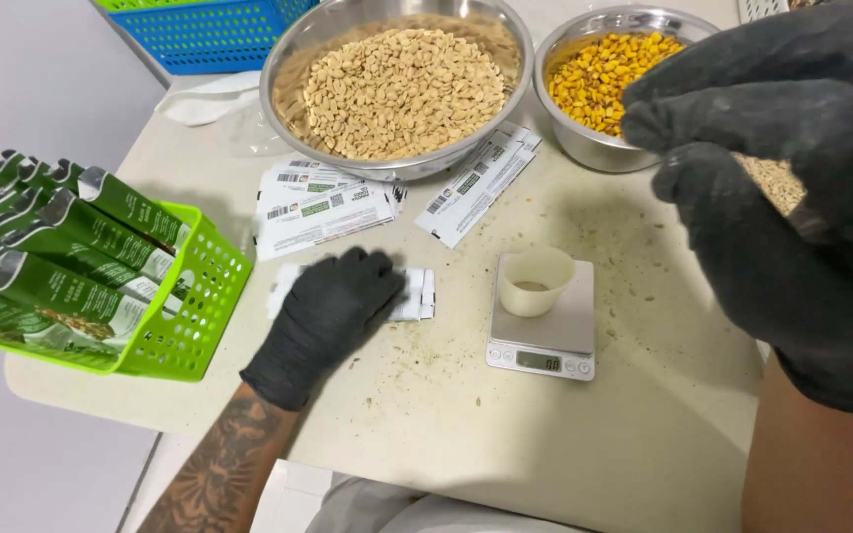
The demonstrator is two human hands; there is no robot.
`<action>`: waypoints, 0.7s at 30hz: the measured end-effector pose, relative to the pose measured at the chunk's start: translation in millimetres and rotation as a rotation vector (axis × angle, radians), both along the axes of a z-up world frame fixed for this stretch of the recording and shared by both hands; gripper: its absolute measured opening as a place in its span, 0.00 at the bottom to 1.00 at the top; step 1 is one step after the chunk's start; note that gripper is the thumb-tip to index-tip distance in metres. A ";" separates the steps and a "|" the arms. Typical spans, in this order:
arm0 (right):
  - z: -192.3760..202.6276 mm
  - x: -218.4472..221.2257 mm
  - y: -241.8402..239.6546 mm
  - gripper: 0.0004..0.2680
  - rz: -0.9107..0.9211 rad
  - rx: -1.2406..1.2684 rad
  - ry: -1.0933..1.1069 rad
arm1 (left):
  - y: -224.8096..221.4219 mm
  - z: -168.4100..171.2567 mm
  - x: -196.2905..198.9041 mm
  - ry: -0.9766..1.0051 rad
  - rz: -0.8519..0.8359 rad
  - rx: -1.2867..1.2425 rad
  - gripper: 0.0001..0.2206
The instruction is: The person is performing quality control by weighing the contents of small nut packets on a digital scale.
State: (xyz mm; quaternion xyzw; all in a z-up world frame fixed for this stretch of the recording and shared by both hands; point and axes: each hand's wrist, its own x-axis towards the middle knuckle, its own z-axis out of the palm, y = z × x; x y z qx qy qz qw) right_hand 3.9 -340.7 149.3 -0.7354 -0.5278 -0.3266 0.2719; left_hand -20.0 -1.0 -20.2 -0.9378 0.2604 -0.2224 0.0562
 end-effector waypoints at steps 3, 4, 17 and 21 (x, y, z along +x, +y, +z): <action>-1.1 8.1 3.2 0.02 0.027 0.028 -0.026 | 4.4 3.7 -3.0 0.226 0.026 -0.383 0.11; -0.9 12.0 6.3 0.02 0.095 0.056 -0.077 | 3.7 14.3 -4.3 0.177 0.050 -0.523 0.11; -0.5 5.9 18.8 0.02 0.048 0.086 -0.048 | 44.6 -42.0 100.2 0.061 0.372 -0.618 0.13; 0.9 -0.7 24.2 0.02 0.029 0.092 -0.061 | 40.9 -25.2 96.8 0.298 0.511 -0.911 0.09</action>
